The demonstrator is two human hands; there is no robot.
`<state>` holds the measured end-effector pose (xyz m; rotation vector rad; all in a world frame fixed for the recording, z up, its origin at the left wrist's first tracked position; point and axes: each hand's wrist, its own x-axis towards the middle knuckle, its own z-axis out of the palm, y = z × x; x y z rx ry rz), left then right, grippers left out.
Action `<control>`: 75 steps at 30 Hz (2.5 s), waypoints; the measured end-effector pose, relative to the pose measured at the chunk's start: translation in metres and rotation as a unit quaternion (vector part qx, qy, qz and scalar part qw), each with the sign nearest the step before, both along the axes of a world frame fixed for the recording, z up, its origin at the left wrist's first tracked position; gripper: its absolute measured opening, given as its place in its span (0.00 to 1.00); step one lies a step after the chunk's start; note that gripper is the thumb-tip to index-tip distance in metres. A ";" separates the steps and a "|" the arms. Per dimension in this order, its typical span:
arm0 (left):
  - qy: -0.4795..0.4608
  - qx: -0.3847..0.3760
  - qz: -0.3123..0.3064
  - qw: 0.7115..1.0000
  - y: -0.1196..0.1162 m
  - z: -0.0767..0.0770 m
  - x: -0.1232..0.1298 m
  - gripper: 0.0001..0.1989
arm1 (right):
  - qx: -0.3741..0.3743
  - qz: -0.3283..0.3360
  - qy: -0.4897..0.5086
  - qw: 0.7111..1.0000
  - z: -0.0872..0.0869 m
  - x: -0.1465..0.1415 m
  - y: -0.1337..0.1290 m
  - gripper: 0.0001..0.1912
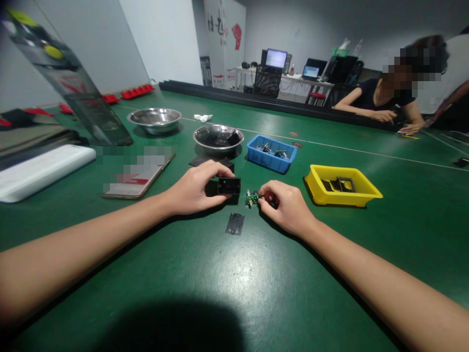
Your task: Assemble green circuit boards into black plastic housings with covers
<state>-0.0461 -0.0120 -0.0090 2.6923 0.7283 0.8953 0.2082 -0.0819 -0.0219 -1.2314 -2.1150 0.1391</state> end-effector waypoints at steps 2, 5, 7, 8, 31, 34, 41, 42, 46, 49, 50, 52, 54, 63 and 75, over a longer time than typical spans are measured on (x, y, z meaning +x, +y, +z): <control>-0.002 0.003 -0.002 1.000 0.000 0.000 0.000 0.15 | 0.001 0.000 0.000 1.000 0.000 0.000 0.000 0.01; -0.004 0.007 -0.004 1.000 0.001 0.000 0.000 0.15 | 0.000 -0.001 0.002 1.000 0.000 0.000 0.000 0.01; -0.003 0.006 -0.005 1.000 0.001 0.000 0.000 0.14 | -0.001 -0.001 0.002 1.000 0.000 0.000 0.000 0.01; -0.002 0.005 -0.004 1.000 0.001 0.000 0.000 0.14 | -0.001 -0.001 0.001 1.000 0.000 0.000 0.000 0.01; -0.008 0.007 0.013 1.000 -0.001 0.002 0.001 0.14 | -0.012 -0.004 0.004 1.000 0.001 -0.001 0.000 0.01; -0.006 0.005 0.011 1.000 -0.001 0.002 0.001 0.14 | -0.016 -0.007 0.003 1.000 0.001 -0.001 -0.001 0.01; -0.007 0.005 0.011 1.000 -0.001 0.003 0.001 0.14 | -0.020 -0.008 0.005 1.000 0.002 -0.001 -0.001 0.01; -0.007 0.005 0.011 1.000 -0.001 0.003 0.001 0.14 | -0.019 -0.008 0.004 1.000 0.002 -0.001 -0.001 0.01; -0.007 0.007 0.012 1.000 -0.002 0.003 0.001 0.14 | -0.019 -0.006 0.001 1.000 0.001 -0.001 0.000 0.01; -0.007 0.009 0.011 1.000 -0.002 0.003 0.001 0.14 | -0.018 -0.006 0.003 1.000 0.001 0.000 0.000 0.01; -0.008 0.010 0.010 1.000 -0.002 0.003 0.001 0.14 | -0.018 -0.006 0.004 1.000 0.001 0.000 0.000 0.01; -0.011 0.012 0.009 1.000 -0.002 0.003 0.001 0.14 | -0.022 -0.006 0.005 1.000 0.001 0.000 -0.001 0.01; -0.012 0.011 0.008 1.000 -0.002 0.003 0.001 0.14 | -0.024 -0.006 0.005 1.000 0.001 0.000 -0.001 0.01; -0.006 0.001 0.014 1.000 -0.001 0.004 0.001 0.14 | -0.022 -0.009 0.001 1.000 0.002 -0.001 -0.001 0.01; -0.006 0.001 0.011 1.000 -0.002 0.004 0.001 0.14 | -0.024 -0.008 0.001 1.000 0.002 -0.001 -0.001 0.01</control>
